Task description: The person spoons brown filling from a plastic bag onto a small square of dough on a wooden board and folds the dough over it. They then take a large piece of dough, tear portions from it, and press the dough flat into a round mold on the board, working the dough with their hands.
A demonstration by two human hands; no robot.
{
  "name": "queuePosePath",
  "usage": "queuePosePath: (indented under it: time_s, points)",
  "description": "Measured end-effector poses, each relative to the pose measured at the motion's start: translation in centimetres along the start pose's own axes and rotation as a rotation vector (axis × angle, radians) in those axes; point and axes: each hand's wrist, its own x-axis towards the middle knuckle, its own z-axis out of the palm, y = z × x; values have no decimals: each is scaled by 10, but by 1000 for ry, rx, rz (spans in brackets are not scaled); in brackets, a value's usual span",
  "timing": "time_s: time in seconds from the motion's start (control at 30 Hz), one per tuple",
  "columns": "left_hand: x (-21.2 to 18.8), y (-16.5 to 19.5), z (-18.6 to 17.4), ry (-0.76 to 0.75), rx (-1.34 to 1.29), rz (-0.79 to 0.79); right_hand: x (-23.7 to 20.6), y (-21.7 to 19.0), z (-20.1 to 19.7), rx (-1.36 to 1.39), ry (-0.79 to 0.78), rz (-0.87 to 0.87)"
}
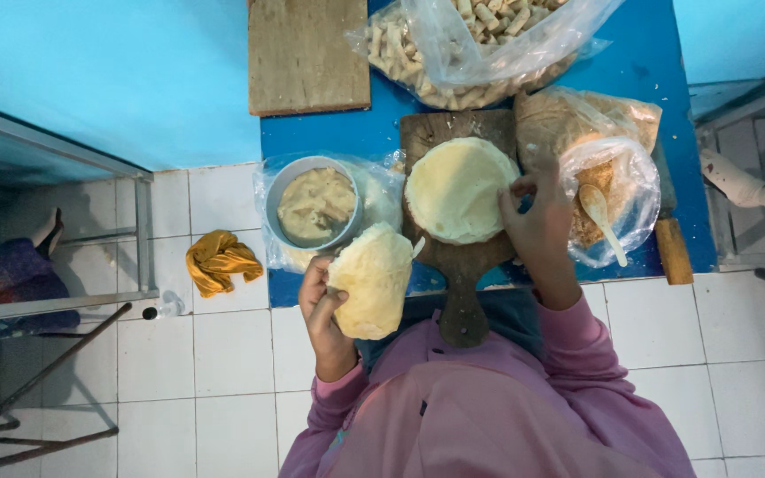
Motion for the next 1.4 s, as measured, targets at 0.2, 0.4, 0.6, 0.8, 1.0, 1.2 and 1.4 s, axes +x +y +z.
queuePosePath:
  time_s: [0.2,0.4,0.6,0.8,1.0,1.2,1.4]
  points:
    - [-1,-2,-4,-24,15,6,-2,6,6,-76,13,-64]
    - [-2,-5,-7,2,6,-16,5,1,-5,-60,-4,37]
    - [-2,-4,-1,11,7,-25,7,-19,-15,-128,26,-83]
    - [-3,-4,2,-38,6,-42,-19,-40,-22,120,-240,-226]
    - [-3,-7,3,-35,-5,-39,-54,-70,-18,-135,-375,-408]
    - [-4,-9,11,-87,-14,-38,-57,-79,-38,-132,-402,-382]
    - [-15,-17,29,-131,15,-41,-63,-95,-59,407,-353,-375]
